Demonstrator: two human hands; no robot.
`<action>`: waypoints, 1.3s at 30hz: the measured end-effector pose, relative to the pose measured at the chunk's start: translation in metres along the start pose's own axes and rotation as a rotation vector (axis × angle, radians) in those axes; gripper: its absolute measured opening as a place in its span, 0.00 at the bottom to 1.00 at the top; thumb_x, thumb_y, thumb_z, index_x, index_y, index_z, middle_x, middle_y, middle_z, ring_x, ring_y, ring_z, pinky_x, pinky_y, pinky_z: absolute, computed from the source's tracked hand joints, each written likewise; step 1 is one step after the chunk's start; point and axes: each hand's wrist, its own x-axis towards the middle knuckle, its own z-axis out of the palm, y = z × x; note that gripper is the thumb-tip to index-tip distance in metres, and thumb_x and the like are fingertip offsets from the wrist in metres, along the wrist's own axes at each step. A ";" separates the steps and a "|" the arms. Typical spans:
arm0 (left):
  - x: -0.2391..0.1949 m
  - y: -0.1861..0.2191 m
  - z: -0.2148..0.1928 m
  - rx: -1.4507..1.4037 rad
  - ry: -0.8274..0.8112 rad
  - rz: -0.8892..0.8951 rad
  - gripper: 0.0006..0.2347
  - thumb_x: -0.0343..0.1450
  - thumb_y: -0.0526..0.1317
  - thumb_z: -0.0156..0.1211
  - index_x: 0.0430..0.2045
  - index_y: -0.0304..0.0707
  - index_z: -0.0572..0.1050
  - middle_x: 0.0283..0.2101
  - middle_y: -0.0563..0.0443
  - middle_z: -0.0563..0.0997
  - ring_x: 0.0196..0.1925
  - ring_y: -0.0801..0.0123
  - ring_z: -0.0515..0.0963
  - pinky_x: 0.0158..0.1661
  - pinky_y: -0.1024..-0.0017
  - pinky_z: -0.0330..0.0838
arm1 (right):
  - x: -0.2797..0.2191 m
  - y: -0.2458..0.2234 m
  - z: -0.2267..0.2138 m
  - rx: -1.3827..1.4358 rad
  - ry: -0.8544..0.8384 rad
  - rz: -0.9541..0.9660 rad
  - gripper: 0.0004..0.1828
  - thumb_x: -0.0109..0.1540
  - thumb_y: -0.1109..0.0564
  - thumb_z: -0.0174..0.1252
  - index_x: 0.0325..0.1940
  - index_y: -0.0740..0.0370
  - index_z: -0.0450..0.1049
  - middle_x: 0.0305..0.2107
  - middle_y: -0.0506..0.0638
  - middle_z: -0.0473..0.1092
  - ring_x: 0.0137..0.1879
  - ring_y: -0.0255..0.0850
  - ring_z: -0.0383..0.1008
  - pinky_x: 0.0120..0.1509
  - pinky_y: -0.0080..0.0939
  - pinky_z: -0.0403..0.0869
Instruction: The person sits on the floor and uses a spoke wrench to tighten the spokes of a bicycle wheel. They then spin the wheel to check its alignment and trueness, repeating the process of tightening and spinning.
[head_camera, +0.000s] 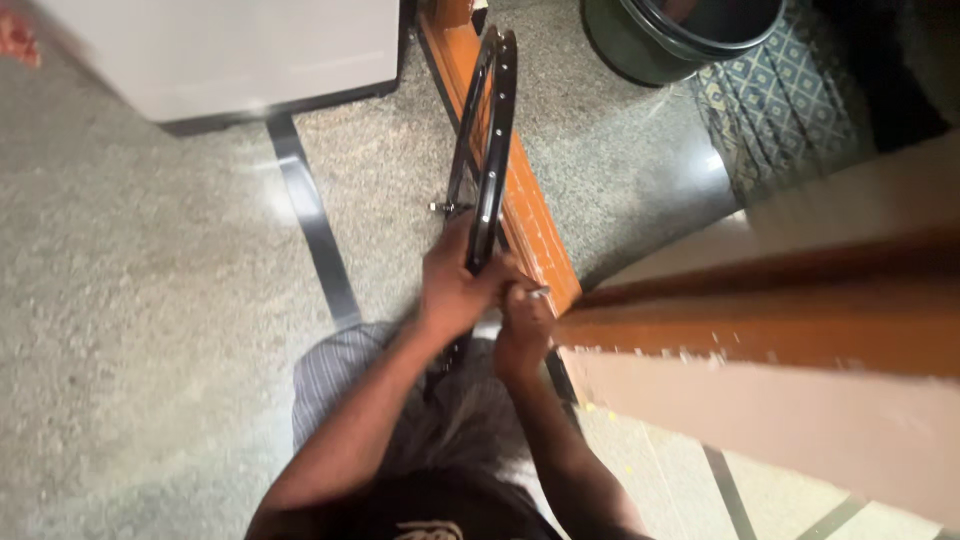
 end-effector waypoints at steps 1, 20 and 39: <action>-0.015 0.004 -0.005 -0.044 0.001 0.023 0.17 0.70 0.39 0.64 0.51 0.32 0.73 0.36 0.44 0.78 0.33 0.61 0.79 0.35 0.64 0.76 | -0.017 -0.008 0.007 -0.026 0.001 -0.009 0.18 0.74 0.56 0.45 0.57 0.72 0.74 0.45 0.52 0.73 0.51 0.37 0.72 0.58 0.38 0.71; -0.097 -0.215 -0.040 -0.494 0.364 -0.471 0.16 0.78 0.49 0.47 0.48 0.37 0.76 0.43 0.50 0.81 0.42 0.64 0.81 0.45 0.65 0.74 | -0.062 0.007 0.012 -1.203 0.090 -0.816 0.16 0.77 0.56 0.39 0.61 0.65 0.69 0.45 0.57 0.73 0.51 0.47 0.73 0.56 0.44 0.72; -0.015 -0.464 -0.109 -0.075 0.815 -1.473 0.34 0.74 0.70 0.43 0.29 0.31 0.74 0.19 0.49 0.71 0.18 0.65 0.68 0.21 0.64 0.64 | 0.248 0.197 -0.189 -0.373 0.436 0.382 0.26 0.69 0.42 0.57 0.24 0.63 0.74 0.16 0.49 0.68 0.17 0.34 0.64 0.21 0.37 0.61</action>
